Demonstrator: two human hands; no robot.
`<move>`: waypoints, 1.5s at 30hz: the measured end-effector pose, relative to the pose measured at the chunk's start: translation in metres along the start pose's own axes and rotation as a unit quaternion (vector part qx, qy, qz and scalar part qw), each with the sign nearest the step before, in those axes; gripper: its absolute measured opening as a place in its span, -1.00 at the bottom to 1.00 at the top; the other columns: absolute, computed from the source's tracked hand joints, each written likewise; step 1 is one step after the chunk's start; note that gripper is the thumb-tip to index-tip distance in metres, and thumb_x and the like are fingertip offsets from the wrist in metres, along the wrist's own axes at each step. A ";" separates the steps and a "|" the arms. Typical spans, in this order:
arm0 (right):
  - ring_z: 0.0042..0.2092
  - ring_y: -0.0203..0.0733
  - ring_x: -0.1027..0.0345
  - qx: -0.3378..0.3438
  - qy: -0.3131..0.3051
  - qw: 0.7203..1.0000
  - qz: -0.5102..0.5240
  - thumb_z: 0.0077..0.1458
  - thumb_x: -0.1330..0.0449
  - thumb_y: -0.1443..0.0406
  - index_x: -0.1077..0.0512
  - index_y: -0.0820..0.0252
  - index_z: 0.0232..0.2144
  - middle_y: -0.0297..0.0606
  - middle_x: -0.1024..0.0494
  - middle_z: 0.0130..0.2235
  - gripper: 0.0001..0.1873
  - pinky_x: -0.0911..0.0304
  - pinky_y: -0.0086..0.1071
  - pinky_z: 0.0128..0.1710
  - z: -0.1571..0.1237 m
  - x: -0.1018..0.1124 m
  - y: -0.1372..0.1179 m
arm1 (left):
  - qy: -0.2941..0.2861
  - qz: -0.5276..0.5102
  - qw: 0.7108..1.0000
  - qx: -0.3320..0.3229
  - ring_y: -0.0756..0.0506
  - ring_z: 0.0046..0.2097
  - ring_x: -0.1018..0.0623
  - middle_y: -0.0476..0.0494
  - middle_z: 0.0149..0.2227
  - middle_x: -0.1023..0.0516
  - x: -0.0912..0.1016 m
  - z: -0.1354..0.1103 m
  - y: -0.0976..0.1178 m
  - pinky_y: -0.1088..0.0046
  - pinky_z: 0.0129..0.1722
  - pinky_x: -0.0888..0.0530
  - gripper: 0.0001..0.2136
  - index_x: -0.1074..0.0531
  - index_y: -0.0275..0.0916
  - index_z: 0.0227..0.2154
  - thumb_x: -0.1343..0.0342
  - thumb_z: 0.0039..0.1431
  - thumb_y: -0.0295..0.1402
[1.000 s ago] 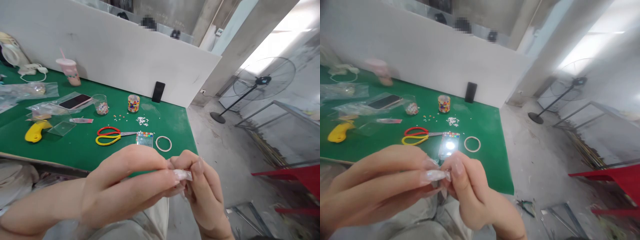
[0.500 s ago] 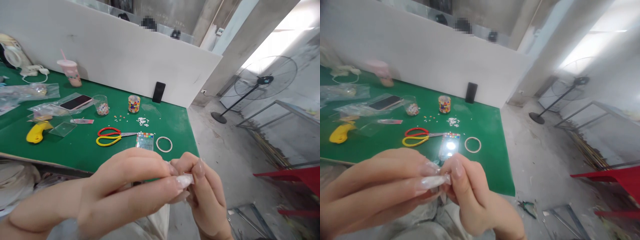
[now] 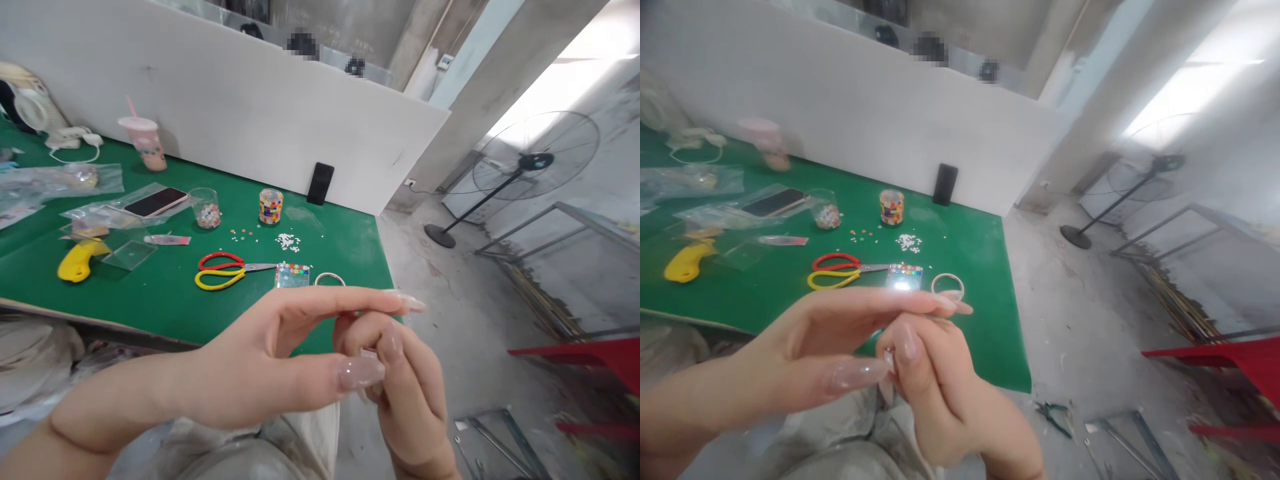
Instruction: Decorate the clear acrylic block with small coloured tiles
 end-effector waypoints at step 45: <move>-0.57 -0.33 -0.12 -0.037 -0.024 0.998 0.032 0.35 0.14 0.07 -0.25 0.13 -0.55 -0.38 -0.25 -0.61 -0.51 -0.19 -0.41 -0.56 -0.006 -0.004 -0.004 | 0.013 -0.074 0.996 0.051 -0.24 0.05 -0.56 -0.24 0.04 -0.57 -0.005 -0.002 -0.006 0.28 -0.04 -0.53 -0.70 -0.54 -0.11 -0.01 -0.21 0.18 -0.37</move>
Point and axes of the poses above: each hand's wrist, its own z-axis towards the middle knuckle, its own x-axis out of the back of the hand, y = z × x, the point moved 3 cm from there along z, towards the middle knuckle
